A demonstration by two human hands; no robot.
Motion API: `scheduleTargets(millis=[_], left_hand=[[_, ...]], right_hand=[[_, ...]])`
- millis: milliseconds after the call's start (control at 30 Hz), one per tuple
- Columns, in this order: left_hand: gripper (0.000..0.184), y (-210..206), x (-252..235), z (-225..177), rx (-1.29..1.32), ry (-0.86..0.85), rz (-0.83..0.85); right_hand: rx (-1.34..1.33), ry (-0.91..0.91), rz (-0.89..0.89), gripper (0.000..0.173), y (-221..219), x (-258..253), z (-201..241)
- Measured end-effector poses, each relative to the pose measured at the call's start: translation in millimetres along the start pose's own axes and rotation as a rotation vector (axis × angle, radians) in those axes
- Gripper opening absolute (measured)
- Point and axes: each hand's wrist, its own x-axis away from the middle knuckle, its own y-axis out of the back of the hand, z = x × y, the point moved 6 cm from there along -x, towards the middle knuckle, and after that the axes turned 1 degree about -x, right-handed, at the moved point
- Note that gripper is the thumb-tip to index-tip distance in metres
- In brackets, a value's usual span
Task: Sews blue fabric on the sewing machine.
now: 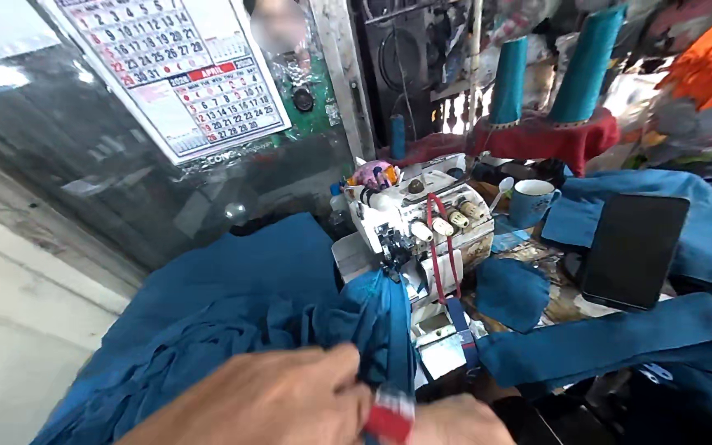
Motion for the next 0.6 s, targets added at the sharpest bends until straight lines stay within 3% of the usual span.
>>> scheduleTargets(millis=[67,133,200,300,367,433,500,600], left_hand=[[0.033,30,-13,10,-0.378,0.037,-0.176],[0.032,52,-18,26,-0.566,-0.011,-0.327],[0.034,59,-15,26,-0.423,-0.049,-0.265],[0.033,32,-10,9,0.082,-0.007,0.14],[0.029,18,-12,12,0.168,0.044,0.27],[0.027,26,-15,23,0.134,0.123,0.271],[0.024,41,-14,36,0.121,0.125,0.158],[0.023,50,-14,40,0.122,0.118,0.13]], right_hand=[[0.031,-0.004,-0.131,0.02,7,-5,-38],[0.075,-0.006,-0.109,0.014,13,-2,-70],[0.146,-0.005,0.003,0.017,23,3,-80],[0.286,-0.042,0.252,0.034,34,11,-91],[0.338,-0.071,0.355,0.041,40,14,-99],[0.262,-0.108,0.399,0.043,45,11,-101],[0.137,-0.165,0.431,0.043,47,6,-103],[-0.088,-0.251,0.337,0.039,55,1,-111]])
